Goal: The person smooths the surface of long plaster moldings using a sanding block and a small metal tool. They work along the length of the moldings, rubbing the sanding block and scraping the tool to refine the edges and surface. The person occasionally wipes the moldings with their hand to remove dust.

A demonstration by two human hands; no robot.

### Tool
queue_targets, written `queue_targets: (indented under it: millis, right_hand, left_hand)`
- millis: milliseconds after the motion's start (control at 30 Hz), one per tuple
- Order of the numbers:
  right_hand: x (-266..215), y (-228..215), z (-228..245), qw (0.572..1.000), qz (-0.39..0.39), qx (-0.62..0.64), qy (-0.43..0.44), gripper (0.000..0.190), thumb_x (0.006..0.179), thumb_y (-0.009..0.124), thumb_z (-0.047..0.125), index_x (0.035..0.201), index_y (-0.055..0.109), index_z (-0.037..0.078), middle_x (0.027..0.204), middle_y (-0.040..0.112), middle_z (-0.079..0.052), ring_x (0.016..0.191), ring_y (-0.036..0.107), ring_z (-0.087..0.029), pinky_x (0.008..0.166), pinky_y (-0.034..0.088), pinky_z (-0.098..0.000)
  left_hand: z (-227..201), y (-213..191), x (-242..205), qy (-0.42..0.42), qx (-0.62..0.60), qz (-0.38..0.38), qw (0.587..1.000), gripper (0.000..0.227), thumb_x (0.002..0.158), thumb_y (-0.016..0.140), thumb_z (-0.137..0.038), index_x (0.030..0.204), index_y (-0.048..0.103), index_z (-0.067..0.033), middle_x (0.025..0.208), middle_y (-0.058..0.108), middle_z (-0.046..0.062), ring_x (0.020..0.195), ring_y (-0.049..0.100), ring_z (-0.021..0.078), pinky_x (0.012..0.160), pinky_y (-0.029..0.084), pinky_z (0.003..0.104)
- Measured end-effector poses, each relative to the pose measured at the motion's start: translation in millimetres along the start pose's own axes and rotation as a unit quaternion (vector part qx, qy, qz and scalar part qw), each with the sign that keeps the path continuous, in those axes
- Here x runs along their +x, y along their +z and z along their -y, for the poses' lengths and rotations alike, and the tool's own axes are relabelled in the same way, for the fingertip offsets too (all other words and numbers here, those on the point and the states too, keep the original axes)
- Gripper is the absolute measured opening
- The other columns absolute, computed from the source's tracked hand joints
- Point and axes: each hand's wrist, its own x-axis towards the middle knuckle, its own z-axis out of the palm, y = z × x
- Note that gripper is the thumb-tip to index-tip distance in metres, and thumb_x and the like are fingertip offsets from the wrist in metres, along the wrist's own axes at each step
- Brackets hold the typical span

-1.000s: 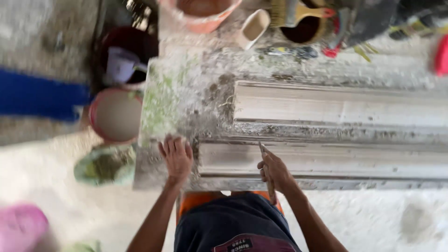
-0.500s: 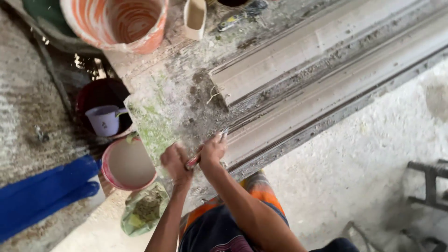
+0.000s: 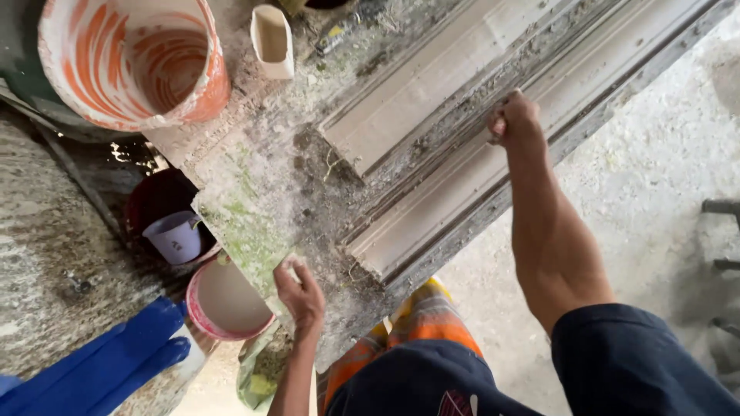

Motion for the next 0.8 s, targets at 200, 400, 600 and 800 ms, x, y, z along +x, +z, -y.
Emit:
queue_targets:
  millis: [200,400,600,800]
  right_hand:
    - [-122,140,-151,0.993,-0.091,0.077,0.006,0.038,0.109,0.044,0.029,0.133,0.058,0.004,0.081,0.059,-0.013,0.058,0.051,-0.017,0.042,0.043,-0.029]
    - [-102,142,-186,0.991,-0.086,0.084,0.06,0.044,0.106,0.044,0.036,0.137,0.055,0.006,0.071,0.06,-0.003,0.053,0.048,-0.01,0.042,0.044,-0.0265]
    - [32,-9,-4,0.998,-0.034,-0.055,0.022,0.044,0.107,0.042,0.037,0.138,0.049,0.006,0.082,0.061,-0.007,0.056,0.055,-0.011,0.04,0.049,-0.0209]
    - [28,89,-211,0.993,-0.075,0.05,-0.077,0.041,0.104,0.046,0.031,0.135,0.051,0.005,0.077,0.061,-0.007,0.057,0.061,-0.017,0.047,0.056,-0.0319]
  left_hand:
    - [16,17,-3,0.04,0.021,-0.031,0.998,0.028,0.109,0.051,-0.017,0.118,0.059,0.0082,0.111,0.061,0.024,0.102,0.061,0.0368,0.09,0.05,0.046]
    - [-11,13,27,-0.007,-0.065,-0.021,0.998,0.034,0.109,0.047,-0.02,0.124,0.052,0.0104,0.115,0.058,0.02,0.099,0.061,0.0274,0.085,0.053,0.041]
    - [-12,52,20,-0.038,-0.068,0.067,0.995,0.036,0.107,0.047,-0.024,0.123,0.052,0.007,0.113,0.053,0.018,0.097,0.057,0.0229,0.085,0.056,0.037]
    - [6,80,-6,0.043,-0.038,0.029,0.998,0.039,0.114,0.043,-0.025,0.136,0.05,0.0066,0.128,0.054,0.02,0.114,0.056,0.0232,0.097,0.049,0.041]
